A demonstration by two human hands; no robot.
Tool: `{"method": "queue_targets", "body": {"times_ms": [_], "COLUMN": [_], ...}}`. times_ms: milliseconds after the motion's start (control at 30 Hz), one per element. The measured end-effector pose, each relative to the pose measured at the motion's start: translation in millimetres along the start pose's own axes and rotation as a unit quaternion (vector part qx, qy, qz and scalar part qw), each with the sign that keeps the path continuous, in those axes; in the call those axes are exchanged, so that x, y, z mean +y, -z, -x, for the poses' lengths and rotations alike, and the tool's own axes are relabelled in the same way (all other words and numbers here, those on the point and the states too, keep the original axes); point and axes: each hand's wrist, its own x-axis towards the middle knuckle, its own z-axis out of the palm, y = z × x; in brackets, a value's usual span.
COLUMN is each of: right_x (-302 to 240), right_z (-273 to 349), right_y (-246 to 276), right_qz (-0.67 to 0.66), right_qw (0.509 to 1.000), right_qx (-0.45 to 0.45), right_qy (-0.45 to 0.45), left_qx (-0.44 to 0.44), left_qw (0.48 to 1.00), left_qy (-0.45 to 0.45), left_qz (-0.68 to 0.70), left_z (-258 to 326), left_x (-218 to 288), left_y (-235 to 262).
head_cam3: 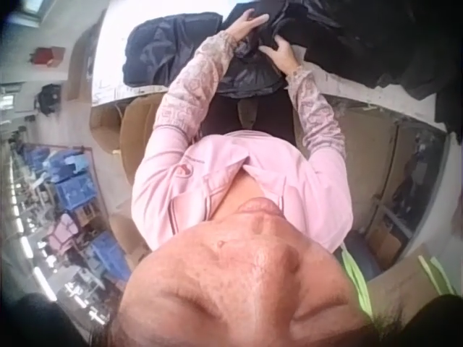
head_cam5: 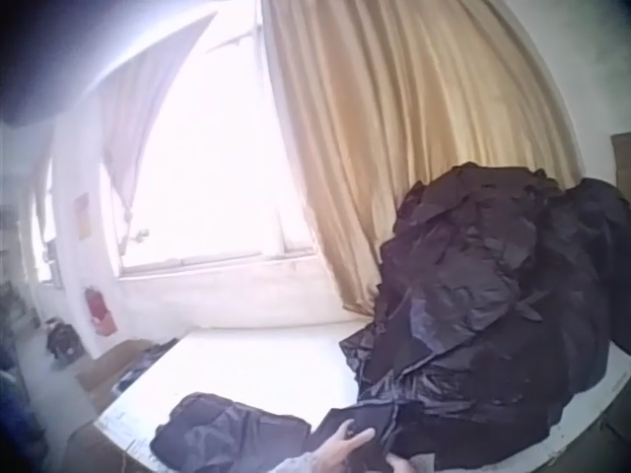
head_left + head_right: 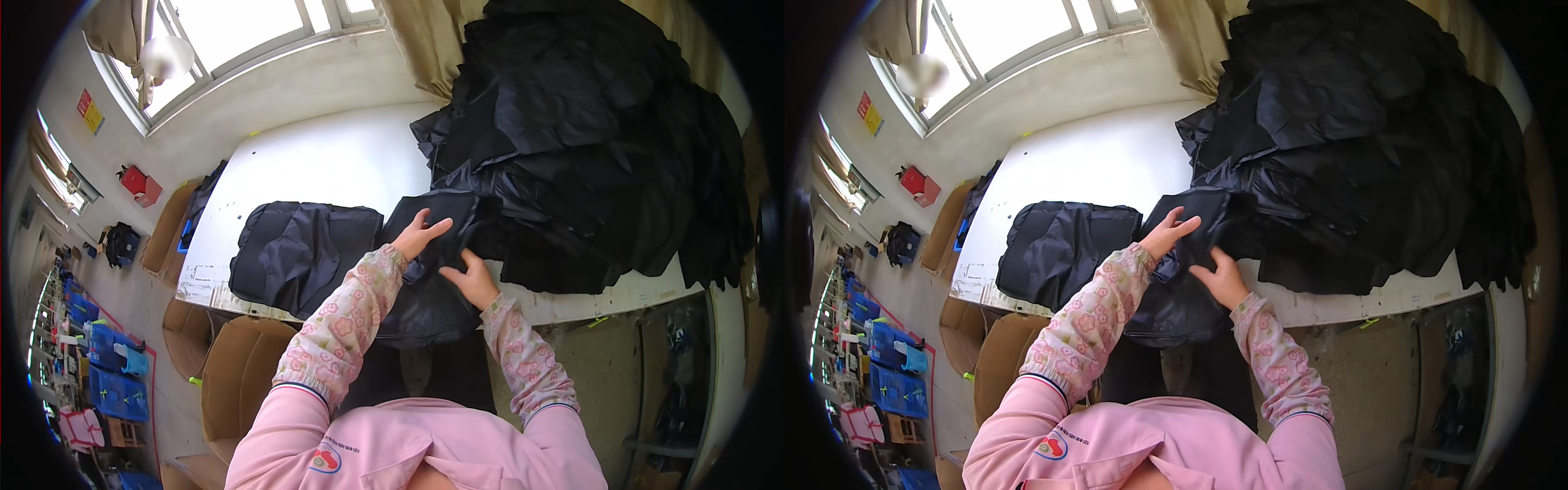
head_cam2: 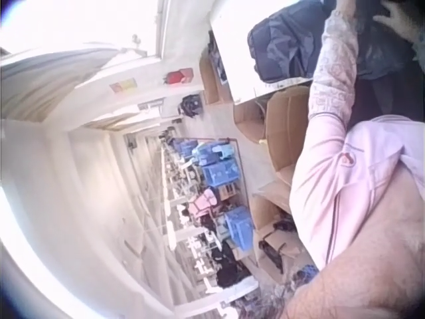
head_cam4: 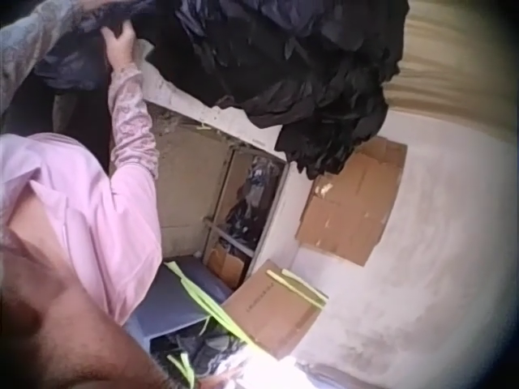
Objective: Checking and folding black fabric garment pieces at a manufacturing workstation.
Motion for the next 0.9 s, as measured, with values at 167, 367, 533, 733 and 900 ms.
{"method": "queue_targets", "body": {"times_ms": [167,367,533,733,900], "right_x": [-29,-39,-58,-163,-117], "right_z": [19,18,2,-50,-89], "right_y": [-25,-16,22,80,24], "right_qz": [-0.083,0.006,0.108,-0.008,0.379], "right_qw": [0.987,0.994,0.983,0.961,0.904], "right_qx": [-0.131,0.106,-0.111,0.194,-0.134], "right_qy": [-0.046,-0.012,-0.099,0.195,0.142], "left_qx": [-0.115,-0.095,-0.082,-0.171,-0.312], "left_qw": [0.978,0.921,0.902,0.969,0.905], "left_qy": [-0.025,-0.051,-0.056,0.094,-0.279], "left_qz": [0.172,0.373,0.419,0.151,-0.073], "left_z": [22,81,106,136,129], "left_x": [18,63,66,32,-35], "left_y": [7,25,40,54,25]}}
